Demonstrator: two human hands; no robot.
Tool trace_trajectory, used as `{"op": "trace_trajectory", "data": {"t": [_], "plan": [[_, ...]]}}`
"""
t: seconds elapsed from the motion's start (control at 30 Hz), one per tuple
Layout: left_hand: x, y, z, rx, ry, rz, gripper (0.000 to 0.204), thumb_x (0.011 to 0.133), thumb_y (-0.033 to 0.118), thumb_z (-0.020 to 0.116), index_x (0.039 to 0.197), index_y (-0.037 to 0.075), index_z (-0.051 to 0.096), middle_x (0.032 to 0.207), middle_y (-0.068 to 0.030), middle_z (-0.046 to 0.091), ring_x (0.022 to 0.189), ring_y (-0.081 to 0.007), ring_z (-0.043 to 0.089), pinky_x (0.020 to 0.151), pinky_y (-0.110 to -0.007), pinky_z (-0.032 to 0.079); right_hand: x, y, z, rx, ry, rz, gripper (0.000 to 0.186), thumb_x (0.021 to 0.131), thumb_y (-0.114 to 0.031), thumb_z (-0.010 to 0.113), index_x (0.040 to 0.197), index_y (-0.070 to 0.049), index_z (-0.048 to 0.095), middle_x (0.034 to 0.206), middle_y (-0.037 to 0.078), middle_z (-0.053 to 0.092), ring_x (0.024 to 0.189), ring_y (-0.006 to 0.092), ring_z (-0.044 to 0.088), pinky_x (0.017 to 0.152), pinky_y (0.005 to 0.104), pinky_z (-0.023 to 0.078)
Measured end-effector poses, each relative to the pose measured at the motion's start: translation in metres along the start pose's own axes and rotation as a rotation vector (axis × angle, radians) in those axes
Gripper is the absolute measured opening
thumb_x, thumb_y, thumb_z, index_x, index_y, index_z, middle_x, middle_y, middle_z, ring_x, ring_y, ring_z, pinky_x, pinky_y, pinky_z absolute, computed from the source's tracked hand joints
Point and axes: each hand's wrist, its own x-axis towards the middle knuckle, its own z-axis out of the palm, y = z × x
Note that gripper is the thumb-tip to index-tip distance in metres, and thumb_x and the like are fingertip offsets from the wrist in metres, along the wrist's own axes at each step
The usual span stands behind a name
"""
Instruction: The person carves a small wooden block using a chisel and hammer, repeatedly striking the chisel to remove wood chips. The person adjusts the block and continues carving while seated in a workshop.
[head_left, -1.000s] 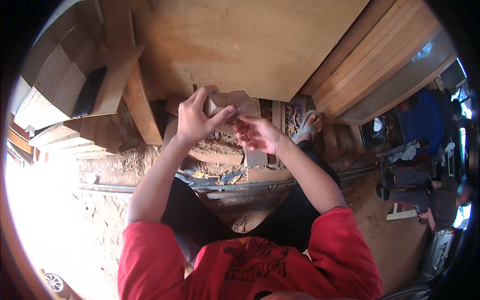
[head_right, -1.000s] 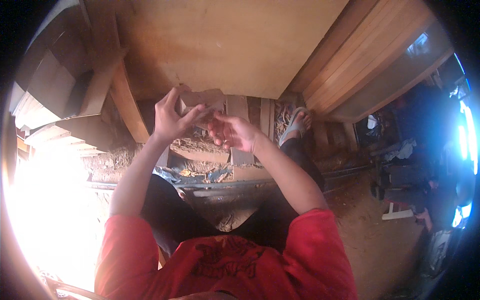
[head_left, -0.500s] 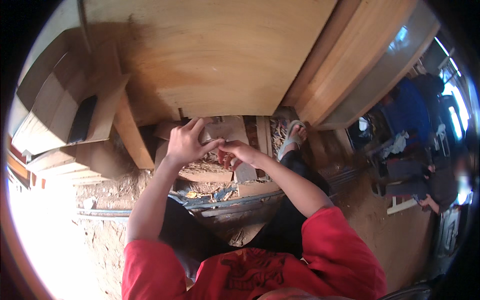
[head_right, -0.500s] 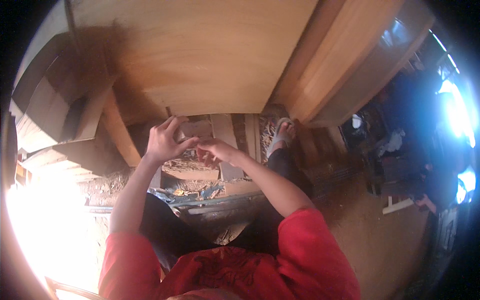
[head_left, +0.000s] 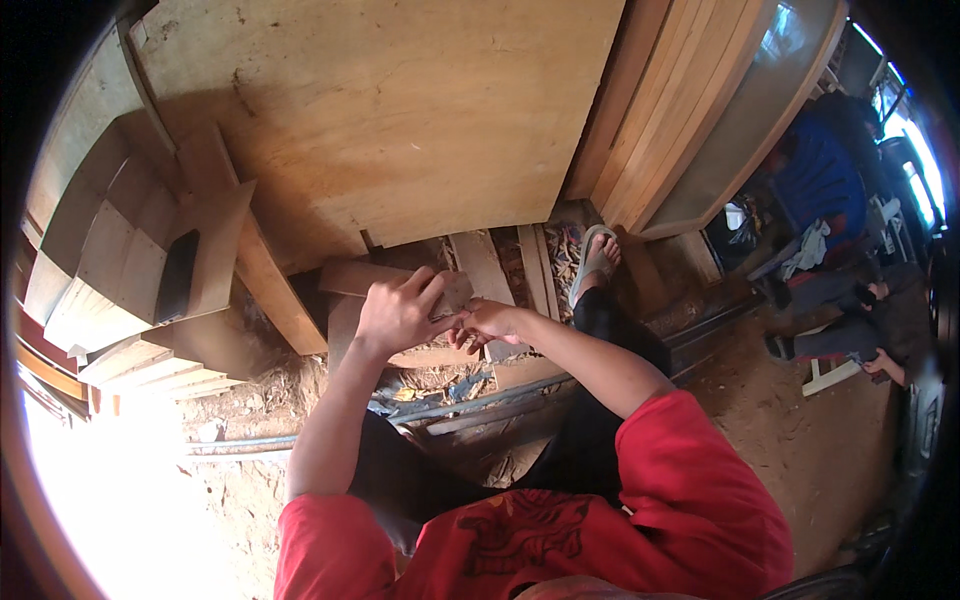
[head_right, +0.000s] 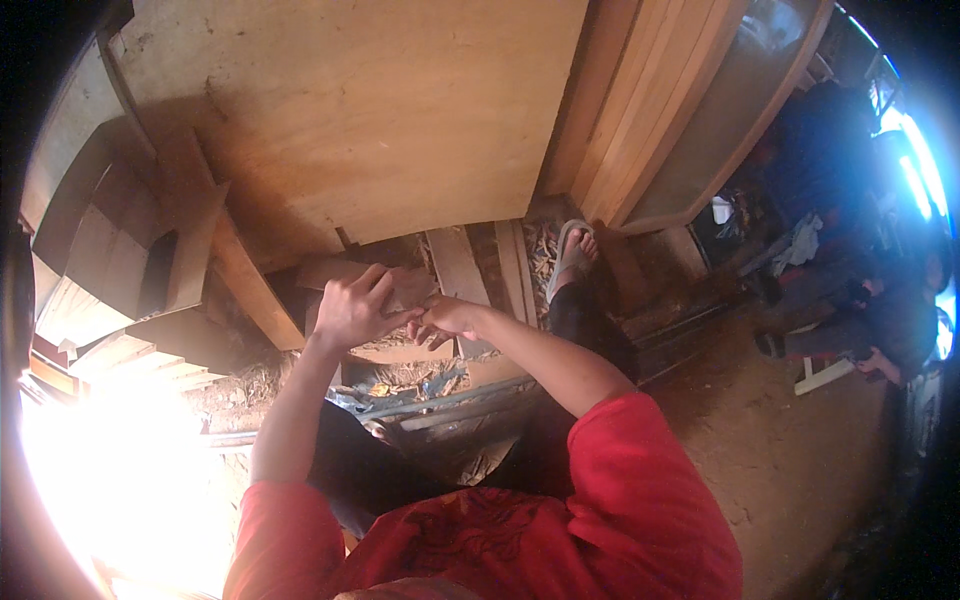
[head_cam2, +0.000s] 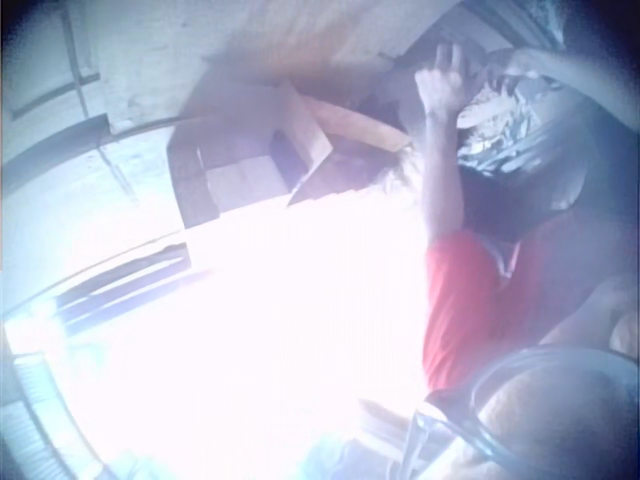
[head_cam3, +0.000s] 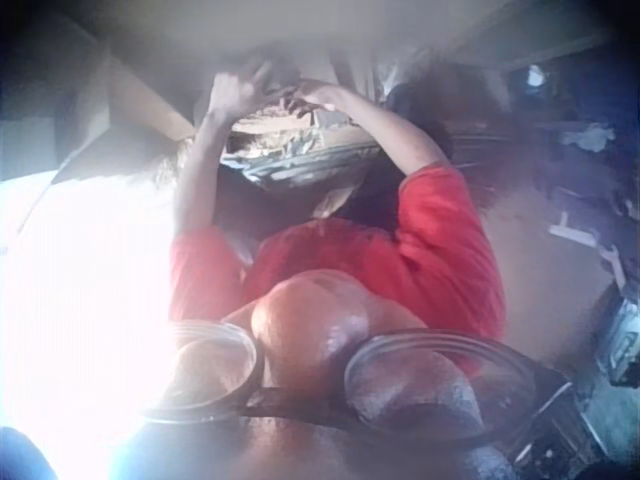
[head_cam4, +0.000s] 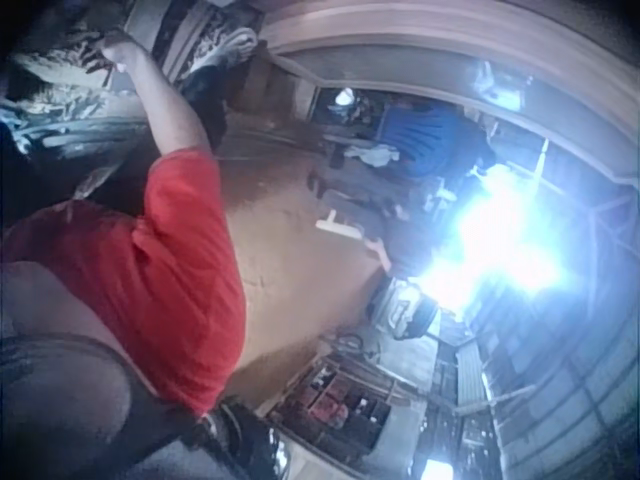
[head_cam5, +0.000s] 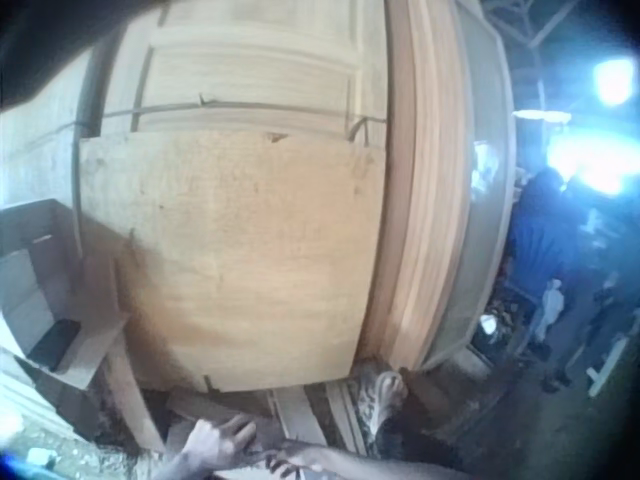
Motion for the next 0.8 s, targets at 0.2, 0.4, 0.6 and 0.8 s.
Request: {"op": "trace_trajectory", "data": {"t": [0.2,0.4,0.6,0.8], "plan": [[0.004,0.012,0.009,0.093,0.081,-0.071,0.056,0.08,0.058,0.085,0.112,0.014,0.073,0.085,-0.0021,0.066,0.061,-0.022,0.069,0.048,-0.034,0.056,0.005,-0.004,0.005,-0.117,0.223,0.001,0.024,0.108,-0.014,0.047,0.11,-0.004,0.069,0.1,0.004,0.073,0.079,0.0138,0.069,0.064,0.031,0.061],[0.01,0.019,0.023,0.014,0.115,-0.246,0.052,0.086,0.052,0.082,0.113,0.011,0.067,0.085,-0.0049,0.065,0.064,-0.0268,0.073,0.049,-0.038,0.057,0.014,-0.006,0.0,-0.33,0.454,-0.068,0.028,0.108,-0.02,0.052,0.101,-0.009,0.076,0.095,0.005,0.077,0.075,0.0146,0.071,0.066,0.0313,0.06],[0.012,0.016,0.024,-0.026,0.09,-0.462,0.053,0.082,0.047,0.087,0.112,0.008,0.068,0.092,-0.0082,0.073,0.07,-0.0299,0.075,0.057,-0.042,0.061,0.02,-0.012,-0.009,-0.642,0.542,-0.082,0.025,0.106,-0.023,0.061,0.105,-0.003,0.075,0.095,0.006,0.08,0.075,0.0168,0.073,0.066,0.0336,0.058],[0.01,0.008,0.019,-0.173,0.171,-0.616,0.052,0.084,0.047,0.086,0.111,0.005,0.07,0.086,-0.0144,0.074,0.073,-0.034,0.075,0.064,-0.045,0.059,-0.003,-0.033,-0.021,-0.343,0.196,0.024,0.038,0.108,-0.042,0.059,0.108,-0.008,0.076,0.103,0.002,0.079,0.083,0.0154,0.071,0.077,0.0367,0.058]]}}
